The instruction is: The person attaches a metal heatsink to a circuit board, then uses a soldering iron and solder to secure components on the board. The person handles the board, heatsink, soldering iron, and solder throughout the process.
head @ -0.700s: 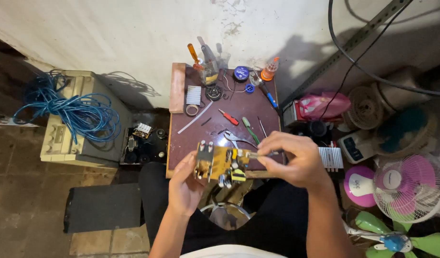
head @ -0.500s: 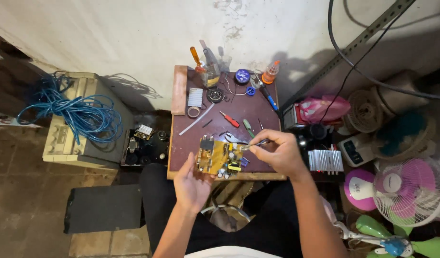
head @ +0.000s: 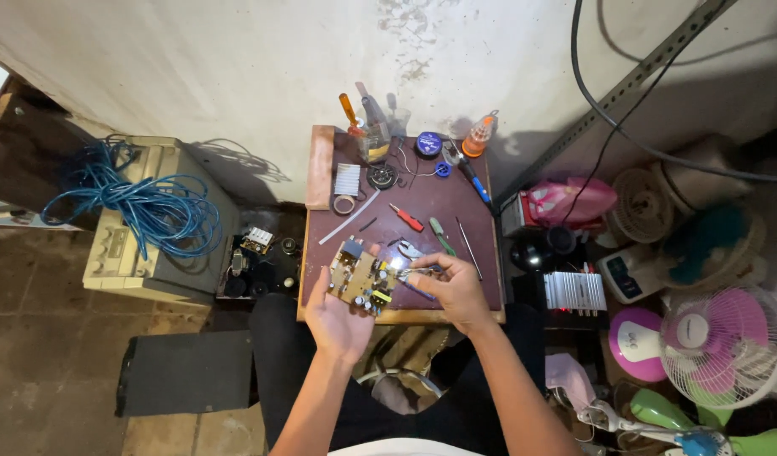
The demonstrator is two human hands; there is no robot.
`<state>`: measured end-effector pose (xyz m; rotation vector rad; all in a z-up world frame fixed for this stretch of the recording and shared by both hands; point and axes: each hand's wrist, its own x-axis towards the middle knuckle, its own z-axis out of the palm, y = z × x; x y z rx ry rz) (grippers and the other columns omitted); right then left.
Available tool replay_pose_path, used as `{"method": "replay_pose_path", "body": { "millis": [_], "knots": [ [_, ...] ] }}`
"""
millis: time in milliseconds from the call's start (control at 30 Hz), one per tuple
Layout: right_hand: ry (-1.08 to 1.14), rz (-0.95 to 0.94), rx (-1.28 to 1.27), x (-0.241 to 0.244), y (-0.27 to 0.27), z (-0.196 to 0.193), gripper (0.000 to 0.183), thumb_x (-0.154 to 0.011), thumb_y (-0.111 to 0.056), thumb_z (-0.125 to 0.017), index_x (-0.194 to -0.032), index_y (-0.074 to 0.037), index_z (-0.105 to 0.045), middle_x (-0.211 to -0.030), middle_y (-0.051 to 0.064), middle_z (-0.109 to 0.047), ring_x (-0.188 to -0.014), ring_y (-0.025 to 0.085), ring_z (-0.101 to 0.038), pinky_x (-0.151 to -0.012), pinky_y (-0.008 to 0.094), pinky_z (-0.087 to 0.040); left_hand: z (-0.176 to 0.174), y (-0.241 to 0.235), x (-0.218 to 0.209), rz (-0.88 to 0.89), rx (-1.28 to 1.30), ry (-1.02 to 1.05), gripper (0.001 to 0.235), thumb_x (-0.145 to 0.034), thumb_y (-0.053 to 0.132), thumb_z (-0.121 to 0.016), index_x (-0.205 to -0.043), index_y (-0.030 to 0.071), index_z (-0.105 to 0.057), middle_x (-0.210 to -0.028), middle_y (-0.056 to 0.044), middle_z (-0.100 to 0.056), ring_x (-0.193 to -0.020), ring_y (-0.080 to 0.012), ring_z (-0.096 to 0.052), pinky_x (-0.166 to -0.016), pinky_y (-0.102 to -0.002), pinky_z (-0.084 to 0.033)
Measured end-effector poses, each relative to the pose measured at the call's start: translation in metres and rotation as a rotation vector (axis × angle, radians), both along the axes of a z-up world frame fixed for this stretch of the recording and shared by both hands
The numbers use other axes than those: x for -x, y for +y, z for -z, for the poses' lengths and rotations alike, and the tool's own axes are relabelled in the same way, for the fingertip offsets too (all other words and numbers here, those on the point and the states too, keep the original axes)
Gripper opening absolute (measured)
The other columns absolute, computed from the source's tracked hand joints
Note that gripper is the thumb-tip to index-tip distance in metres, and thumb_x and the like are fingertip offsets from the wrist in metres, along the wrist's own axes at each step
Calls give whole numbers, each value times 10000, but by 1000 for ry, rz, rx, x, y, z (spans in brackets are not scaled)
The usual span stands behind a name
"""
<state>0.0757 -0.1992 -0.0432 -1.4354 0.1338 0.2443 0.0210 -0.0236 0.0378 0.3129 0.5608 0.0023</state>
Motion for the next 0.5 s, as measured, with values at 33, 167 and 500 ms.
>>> {"method": "replay_pose_path", "body": {
  "millis": [33, 167, 500],
  "knots": [
    [0, 1, 1, 0, -2, -2, 281, -746, 21, -853, -1013, 35, -768, -791, 69, -737, -704, 51, -646, -617, 186, -548, 1, 0, 0, 1, 1, 0, 681, -978, 438, -435, -1516, 23, -474, -1550, -196, -510, -1384, -379, -495, -1134, -494, -373],
    [-75, -131, -22, -5, -17, 1, 574, -701, 91, -872, -1247, 22, -707, -929, 108, -769, -775, 94, -727, -729, 219, -613, 7, -2, 0, -39, 48, 44, 647, -976, 418, -461, -1478, 13, -511, -1510, -216, -536, -1380, -423, -504, -1142, -557, -388],
    [232, 141, 263, -6, -106, 127, 402, -880, -122, -804, -1261, -31, -718, -960, 109, -695, -798, 250, -713, -612, 435, -642, 24, 13, -3, -85, 15, 59, 650, -973, 444, -469, -1484, 44, -508, -1549, -232, -491, -1414, -453, -471, -1201, -603, -342]
  ]
}}
